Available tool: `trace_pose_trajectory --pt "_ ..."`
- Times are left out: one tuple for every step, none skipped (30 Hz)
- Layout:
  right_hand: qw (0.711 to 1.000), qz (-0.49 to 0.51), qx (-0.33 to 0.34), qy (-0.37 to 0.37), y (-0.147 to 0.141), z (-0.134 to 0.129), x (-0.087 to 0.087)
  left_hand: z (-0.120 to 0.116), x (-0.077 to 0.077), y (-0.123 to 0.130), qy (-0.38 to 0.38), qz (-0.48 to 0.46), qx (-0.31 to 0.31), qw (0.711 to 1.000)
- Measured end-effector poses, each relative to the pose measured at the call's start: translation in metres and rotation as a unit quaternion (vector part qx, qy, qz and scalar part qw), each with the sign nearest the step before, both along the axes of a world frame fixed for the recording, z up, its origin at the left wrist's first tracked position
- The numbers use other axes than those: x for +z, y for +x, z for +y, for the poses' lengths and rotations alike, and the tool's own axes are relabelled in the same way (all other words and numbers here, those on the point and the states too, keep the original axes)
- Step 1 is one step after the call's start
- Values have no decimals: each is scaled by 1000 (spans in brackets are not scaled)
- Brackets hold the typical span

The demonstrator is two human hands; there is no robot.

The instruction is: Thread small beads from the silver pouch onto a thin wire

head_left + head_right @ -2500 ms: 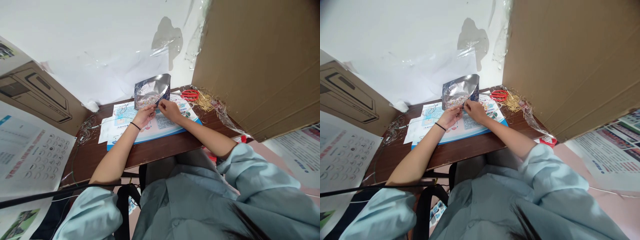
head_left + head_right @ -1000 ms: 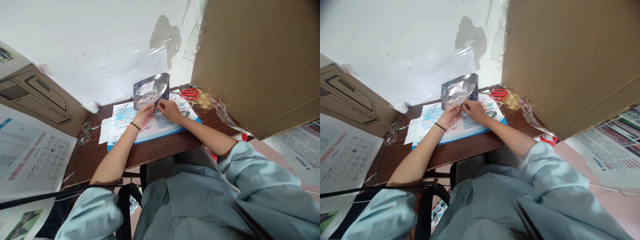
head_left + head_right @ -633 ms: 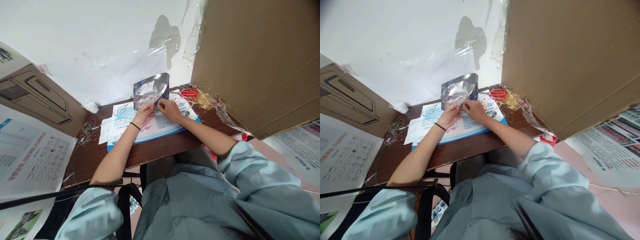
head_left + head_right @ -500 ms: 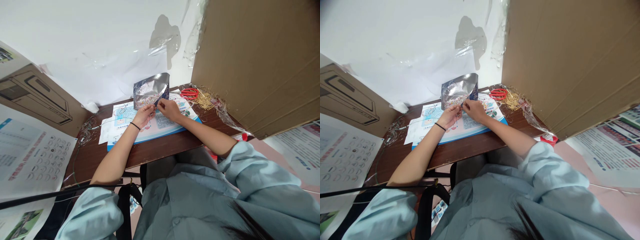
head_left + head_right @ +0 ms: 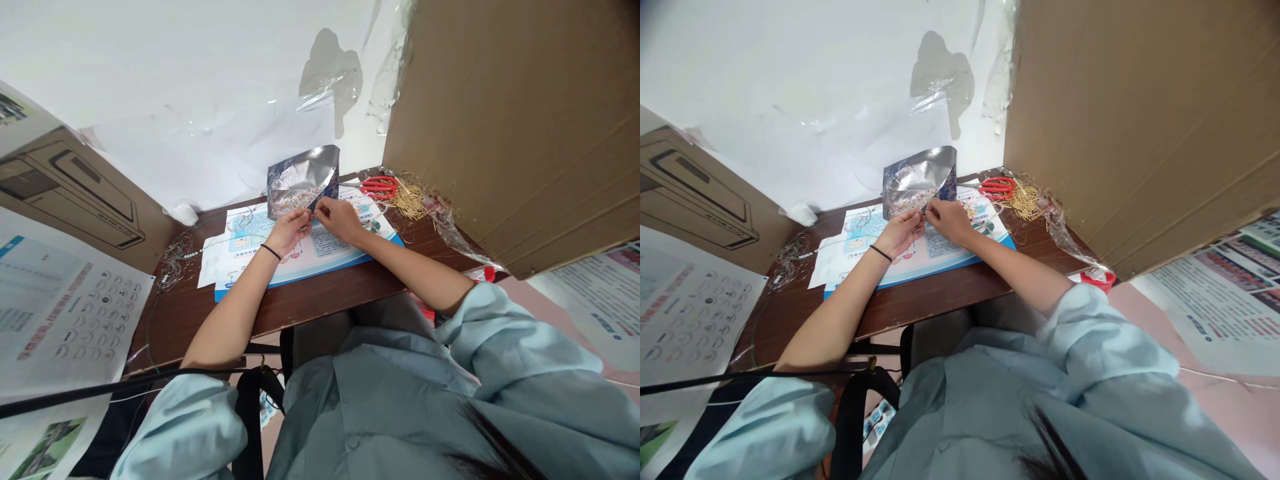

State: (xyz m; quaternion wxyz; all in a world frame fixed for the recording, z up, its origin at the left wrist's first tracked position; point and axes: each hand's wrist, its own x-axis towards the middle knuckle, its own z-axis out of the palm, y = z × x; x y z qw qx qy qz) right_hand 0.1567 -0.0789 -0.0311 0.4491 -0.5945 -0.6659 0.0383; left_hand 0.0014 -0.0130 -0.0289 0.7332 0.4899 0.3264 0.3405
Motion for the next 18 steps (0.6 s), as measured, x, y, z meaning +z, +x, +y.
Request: trace_pose_trajectory --pt "1000 1 2 0 0 0 0 0 0 0 -1 -1 1 1000" --pt "1000 1 5 0 0 0 0 0 -1 0 -2 -2 2 1000" --pt "1000 1 8 -1 0 0 -1 0 -1 0 -3 -3 2 1000" --pt "1000 1 10 -1 0 1 -1 0 -1 0 -4 -5 2 1000" --pt "1000 2 11 -1 0 1 -2 0 0 0 -5 -6 1 1000" --pt "1000 2 12 0 0 1 -2 -1 0 0 -5 -6 0 1000" --pt "1000 3 13 1 0 2 -3 -1 0 0 -4 -6 -1 1000" --pt "1000 3 14 2 0 2 -3 -2 1 0 -2 -5 -2 1000" --pt "1000 3 17 3 0 2 -3 -2 1 0 0 -4 -2 1000" --pt "1000 3 19 3 0 2 -4 -3 1 1 4 -2 -3 1000" --pt "1000 2 22 3 0 3 -4 -3 2 1 6 2 -4 1000" --pt "1000 2 24 1 0 3 -4 -4 2 1 8 5 -5 1000" --pt "1000 3 28 -1 0 3 -4 -4 2 1 8 8 -3 1000" --pt "999 5 34 -4 0 3 -4 -5 3 1 5 12 1 1000" --pt "999 8 42 -6 0 3 -4 -5 3 2 2 15 7 1000" --pt "999 8 51 -7 0 2 -4 -5 3 2 1 17 13 1000" --pt "998 8 60 -8 0 2 -4 -6 3 2 -1 19 19 1000" --pt "997 7 70 -9 0 2 -4 -6 3 2 -3 21 26 999"
